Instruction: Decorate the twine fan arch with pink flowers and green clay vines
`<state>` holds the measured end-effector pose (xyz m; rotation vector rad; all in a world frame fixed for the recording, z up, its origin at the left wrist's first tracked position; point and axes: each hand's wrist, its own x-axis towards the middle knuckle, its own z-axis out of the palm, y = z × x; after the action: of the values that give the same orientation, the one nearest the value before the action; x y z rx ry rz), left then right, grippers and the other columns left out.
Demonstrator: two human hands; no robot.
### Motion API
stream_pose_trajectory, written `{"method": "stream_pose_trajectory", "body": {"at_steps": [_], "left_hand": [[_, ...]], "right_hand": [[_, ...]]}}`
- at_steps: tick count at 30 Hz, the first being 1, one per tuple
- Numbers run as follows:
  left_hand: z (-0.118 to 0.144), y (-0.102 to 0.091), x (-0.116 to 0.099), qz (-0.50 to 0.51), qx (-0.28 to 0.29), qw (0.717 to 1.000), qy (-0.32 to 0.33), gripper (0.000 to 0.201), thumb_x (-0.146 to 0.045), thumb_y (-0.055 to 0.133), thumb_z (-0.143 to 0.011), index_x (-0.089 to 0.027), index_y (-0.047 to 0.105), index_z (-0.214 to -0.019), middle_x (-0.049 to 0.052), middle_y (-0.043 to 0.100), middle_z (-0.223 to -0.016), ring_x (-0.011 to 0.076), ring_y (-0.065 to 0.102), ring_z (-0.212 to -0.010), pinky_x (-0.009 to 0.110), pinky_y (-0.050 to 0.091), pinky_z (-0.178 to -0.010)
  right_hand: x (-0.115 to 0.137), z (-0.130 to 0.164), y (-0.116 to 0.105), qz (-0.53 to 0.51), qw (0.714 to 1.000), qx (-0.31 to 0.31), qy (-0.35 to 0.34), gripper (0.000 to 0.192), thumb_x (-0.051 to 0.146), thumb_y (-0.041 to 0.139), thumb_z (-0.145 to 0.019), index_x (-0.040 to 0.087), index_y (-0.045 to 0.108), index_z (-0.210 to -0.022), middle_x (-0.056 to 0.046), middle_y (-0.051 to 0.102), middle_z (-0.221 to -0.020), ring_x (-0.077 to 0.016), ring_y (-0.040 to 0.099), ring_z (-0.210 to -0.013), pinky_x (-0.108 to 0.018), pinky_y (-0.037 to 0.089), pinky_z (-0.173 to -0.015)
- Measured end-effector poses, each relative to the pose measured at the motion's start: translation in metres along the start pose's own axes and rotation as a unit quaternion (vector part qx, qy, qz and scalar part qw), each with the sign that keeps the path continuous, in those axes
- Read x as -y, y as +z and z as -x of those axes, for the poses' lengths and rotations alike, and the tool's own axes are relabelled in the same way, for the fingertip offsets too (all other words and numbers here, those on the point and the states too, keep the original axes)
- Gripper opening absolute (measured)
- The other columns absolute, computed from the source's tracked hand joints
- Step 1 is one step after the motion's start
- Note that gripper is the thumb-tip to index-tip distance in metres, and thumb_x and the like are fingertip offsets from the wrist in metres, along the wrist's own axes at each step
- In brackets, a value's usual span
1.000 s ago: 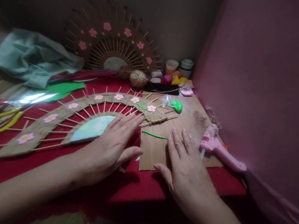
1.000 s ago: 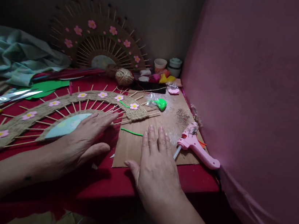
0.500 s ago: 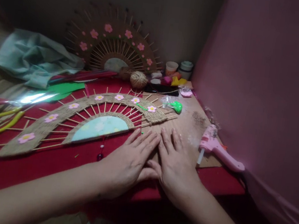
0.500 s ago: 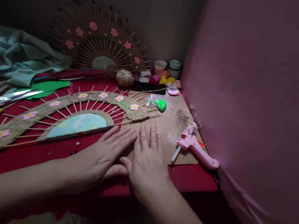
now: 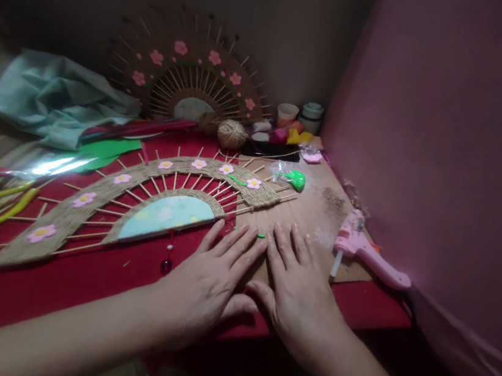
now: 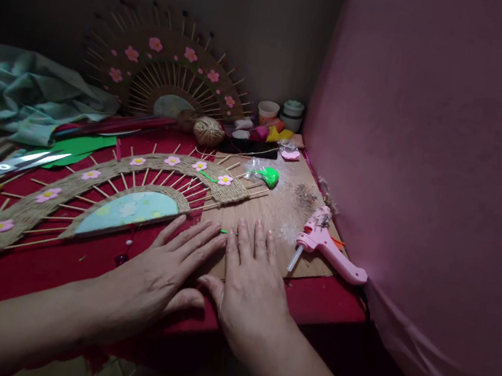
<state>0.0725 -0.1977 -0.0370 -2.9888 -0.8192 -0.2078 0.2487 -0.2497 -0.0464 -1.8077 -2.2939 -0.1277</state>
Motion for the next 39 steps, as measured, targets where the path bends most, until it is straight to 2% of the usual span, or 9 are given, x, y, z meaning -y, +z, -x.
{"method": "stream_pose_trajectory", "body": {"at_steps": [5,9,15,19,24,29,33,35,39], "left_hand": [[0.01,-0.01,0.008,0.038,-0.019,0.998,-0.054,0.072,-0.054,0.036,-0.093,-0.008,0.023,-0.146,0.019,0.029,-0.152,0.0289,0.022,-0.142,0.051,0.017,-0.115],[0.007,-0.02,0.016,0.091,-0.019,0.991,-0.092,0.07,-0.048,0.039,-0.094,-0.013,0.013,-0.149,0.017,0.026,-0.153,0.0286,0.021,-0.142,0.054,0.018,-0.115],[0.002,-0.012,0.012,0.116,-0.007,0.991,-0.067,0.072,-0.052,0.039,-0.093,-0.01,0.018,-0.148,0.02,0.028,-0.151,0.0298,0.022,-0.142,0.056,0.02,-0.114],[0.006,-0.006,0.005,0.088,0.003,0.996,-0.033,0.073,-0.054,0.037,-0.093,-0.004,0.024,-0.145,0.022,0.033,-0.149,0.0285,0.021,-0.142,0.053,0.019,-0.115],[0.015,-0.002,-0.001,0.069,-0.005,0.998,-0.01,0.075,-0.056,0.04,-0.091,-0.005,0.026,-0.144,0.021,0.037,-0.147,0.03,0.024,-0.141,0.054,0.019,-0.114],[0.003,-0.009,0.01,0.101,0.018,0.994,-0.041,0.076,-0.058,0.035,-0.092,-0.005,0.026,-0.144,0.021,0.034,-0.148,0.0293,0.022,-0.142,0.054,0.018,-0.114],[0.001,-0.018,0.02,0.139,-0.009,0.987,-0.084,0.07,-0.054,0.034,-0.094,-0.013,0.017,-0.148,0.018,0.03,-0.152,0.0288,0.022,-0.142,0.055,0.019,-0.114],[0.004,-0.018,0.021,0.148,-0.012,0.984,-0.096,0.068,-0.05,0.037,-0.094,-0.016,0.014,-0.149,0.017,0.029,-0.152,0.0298,0.024,-0.141,0.056,0.021,-0.114],[0.004,-0.013,0.015,0.154,-0.017,0.985,-0.082,0.07,-0.054,0.036,-0.093,-0.012,0.019,-0.147,0.02,0.031,-0.15,0.0308,0.025,-0.141,0.055,0.022,-0.114]], "right_hand": [[-0.007,0.011,-0.008,0.015,1.0,-0.015,0.015,0.074,0.052,0.049,-0.087,-0.002,0.042,-0.137,-0.023,0.034,-0.146,-0.0417,0.026,-0.137,-0.056,0.029,-0.109],[-0.008,0.005,-0.011,0.021,0.999,-0.011,0.029,0.074,0.052,0.049,-0.087,-0.002,0.041,-0.138,-0.022,0.033,-0.147,-0.0413,0.026,-0.137,-0.056,0.029,-0.109],[0.0,-0.004,-0.007,0.016,0.999,0.015,0.029,0.074,0.052,0.048,-0.088,-0.001,0.039,-0.139,-0.021,0.032,-0.147,-0.0414,0.025,-0.137,-0.056,0.027,-0.111],[0.001,0.008,-0.001,0.022,1.0,0.0,0.011,0.074,0.053,0.049,-0.087,-0.001,0.042,-0.137,-0.022,0.031,-0.147,-0.0425,0.025,-0.137,-0.057,0.028,-0.109],[0.001,0.015,0.002,0.031,1.0,-0.003,-0.003,0.074,0.055,0.046,-0.088,0.0,0.043,-0.137,-0.021,0.032,-0.147,-0.0433,0.027,-0.136,-0.057,0.03,-0.108],[-0.002,-0.008,-0.003,0.018,0.999,0.026,0.027,0.075,0.056,0.039,-0.09,0.001,0.038,-0.14,-0.02,0.029,-0.149,-0.041,0.022,-0.138,-0.054,0.024,-0.112],[-0.006,-0.013,-0.006,0.017,0.999,0.017,0.036,0.076,0.056,0.042,-0.089,-0.001,0.038,-0.14,-0.021,0.029,-0.149,-0.0405,0.021,-0.139,-0.054,0.022,-0.113],[-0.005,-0.011,-0.006,0.015,0.999,0.015,0.036,0.077,0.056,0.044,-0.089,0.0,0.038,-0.14,-0.021,0.028,-0.149,-0.0413,0.021,-0.139,-0.055,0.023,-0.112],[0.001,-0.015,-0.004,-0.002,1.0,0.018,0.016,0.076,0.055,0.042,-0.09,0.0,0.034,-0.142,-0.021,0.024,-0.151,-0.0408,0.017,-0.14,-0.054,0.02,-0.114]]}}
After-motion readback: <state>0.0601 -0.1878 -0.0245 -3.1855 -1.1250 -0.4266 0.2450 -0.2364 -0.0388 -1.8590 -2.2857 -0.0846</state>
